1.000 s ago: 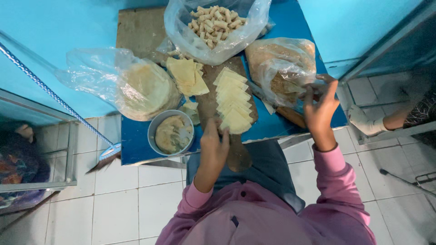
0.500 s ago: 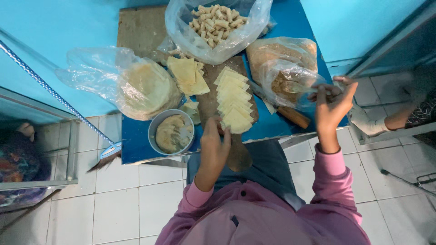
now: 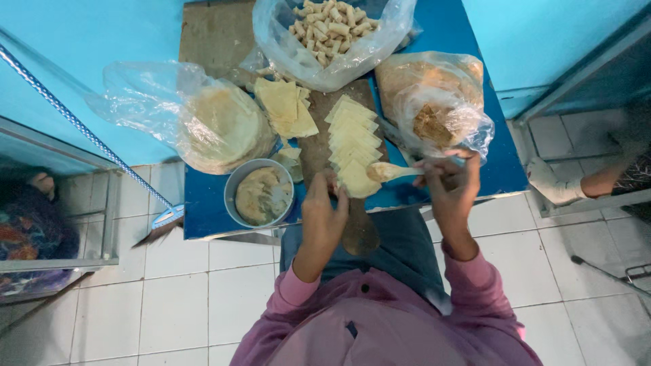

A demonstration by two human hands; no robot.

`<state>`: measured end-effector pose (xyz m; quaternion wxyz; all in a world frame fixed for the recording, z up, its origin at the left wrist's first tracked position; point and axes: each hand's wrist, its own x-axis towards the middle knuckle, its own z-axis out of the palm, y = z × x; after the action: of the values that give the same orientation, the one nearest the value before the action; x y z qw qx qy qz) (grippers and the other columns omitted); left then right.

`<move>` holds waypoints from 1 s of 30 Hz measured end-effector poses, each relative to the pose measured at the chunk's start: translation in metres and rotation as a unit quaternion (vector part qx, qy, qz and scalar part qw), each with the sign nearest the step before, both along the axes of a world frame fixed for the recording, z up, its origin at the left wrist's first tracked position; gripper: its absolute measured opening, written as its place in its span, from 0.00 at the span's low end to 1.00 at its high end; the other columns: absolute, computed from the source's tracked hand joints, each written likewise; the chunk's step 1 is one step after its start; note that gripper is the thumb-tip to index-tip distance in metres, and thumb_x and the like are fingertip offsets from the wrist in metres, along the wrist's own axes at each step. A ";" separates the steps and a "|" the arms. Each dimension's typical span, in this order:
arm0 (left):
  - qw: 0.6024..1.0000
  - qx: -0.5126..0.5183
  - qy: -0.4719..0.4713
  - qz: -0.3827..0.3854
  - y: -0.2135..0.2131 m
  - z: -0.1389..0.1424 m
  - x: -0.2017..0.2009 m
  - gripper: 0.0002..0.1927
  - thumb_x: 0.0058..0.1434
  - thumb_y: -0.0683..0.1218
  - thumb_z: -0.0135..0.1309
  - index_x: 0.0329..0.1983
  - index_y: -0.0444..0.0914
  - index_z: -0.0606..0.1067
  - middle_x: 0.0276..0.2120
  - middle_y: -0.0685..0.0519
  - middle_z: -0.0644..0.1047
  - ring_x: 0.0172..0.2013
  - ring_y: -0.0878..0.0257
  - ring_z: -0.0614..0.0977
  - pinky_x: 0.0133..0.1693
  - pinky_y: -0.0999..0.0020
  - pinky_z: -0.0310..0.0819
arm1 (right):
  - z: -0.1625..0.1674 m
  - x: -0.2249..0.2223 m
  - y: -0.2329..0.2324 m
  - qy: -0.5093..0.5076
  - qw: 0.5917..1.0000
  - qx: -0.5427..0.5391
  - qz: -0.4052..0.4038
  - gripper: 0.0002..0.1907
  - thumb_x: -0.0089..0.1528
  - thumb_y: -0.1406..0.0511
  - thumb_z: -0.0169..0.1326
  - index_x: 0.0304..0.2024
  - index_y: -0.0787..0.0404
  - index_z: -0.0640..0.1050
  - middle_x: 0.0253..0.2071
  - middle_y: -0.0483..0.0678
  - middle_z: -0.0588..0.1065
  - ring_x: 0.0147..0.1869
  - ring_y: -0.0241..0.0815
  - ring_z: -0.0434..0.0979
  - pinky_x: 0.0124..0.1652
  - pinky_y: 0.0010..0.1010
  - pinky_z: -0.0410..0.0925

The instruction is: The person tears and cuts thin dough sheets into small triangular pieces by hand and arranges the pieces in a fanned stack on a wooden board, working through a pile of dough sheets at a blue table. A bowl of dough and bags of dough pieces sit on the table.

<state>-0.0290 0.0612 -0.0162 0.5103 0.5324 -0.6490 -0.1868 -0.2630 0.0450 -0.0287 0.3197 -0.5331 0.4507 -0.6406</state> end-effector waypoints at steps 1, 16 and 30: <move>1.000 -0.009 0.001 0.000 0.000 0.000 0.000 0.13 0.62 0.36 0.57 0.49 0.33 0.70 0.36 0.42 0.76 0.37 0.47 0.81 0.39 0.57 0.75 | -0.005 0.008 -0.001 0.011 1.000 -0.011 0.004 0.18 0.70 0.79 0.50 0.56 0.62 0.59 0.43 0.59 0.80 0.35 0.39 0.80 0.35 0.26 0.73; 0.997 0.008 0.075 -0.027 -0.011 -0.007 0.000 0.10 0.65 0.38 0.58 0.46 0.33 0.70 0.32 0.48 0.76 0.29 0.60 0.79 0.32 0.68 0.74 | -0.028 0.025 -0.001 0.223 0.948 -0.227 0.005 0.18 0.67 0.82 0.50 0.52 0.64 0.61 0.44 0.62 0.80 0.41 0.45 0.83 0.42 0.32 0.77; 0.996 -0.028 0.029 -0.075 -0.009 -0.001 0.004 0.09 0.66 0.40 0.57 0.44 0.33 0.71 0.35 0.42 0.75 0.35 0.48 0.80 0.37 0.58 0.73 | -0.019 -0.010 0.004 0.109 0.961 -0.197 -0.160 0.17 0.75 0.81 0.48 0.57 0.61 0.58 0.47 0.65 0.76 0.46 0.44 0.81 0.41 0.31 0.77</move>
<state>-0.0255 0.0518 -0.0175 0.5284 0.4618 -0.6771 -0.2216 -0.2730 0.0486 -0.0474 0.0503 -0.5729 0.4275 -0.6975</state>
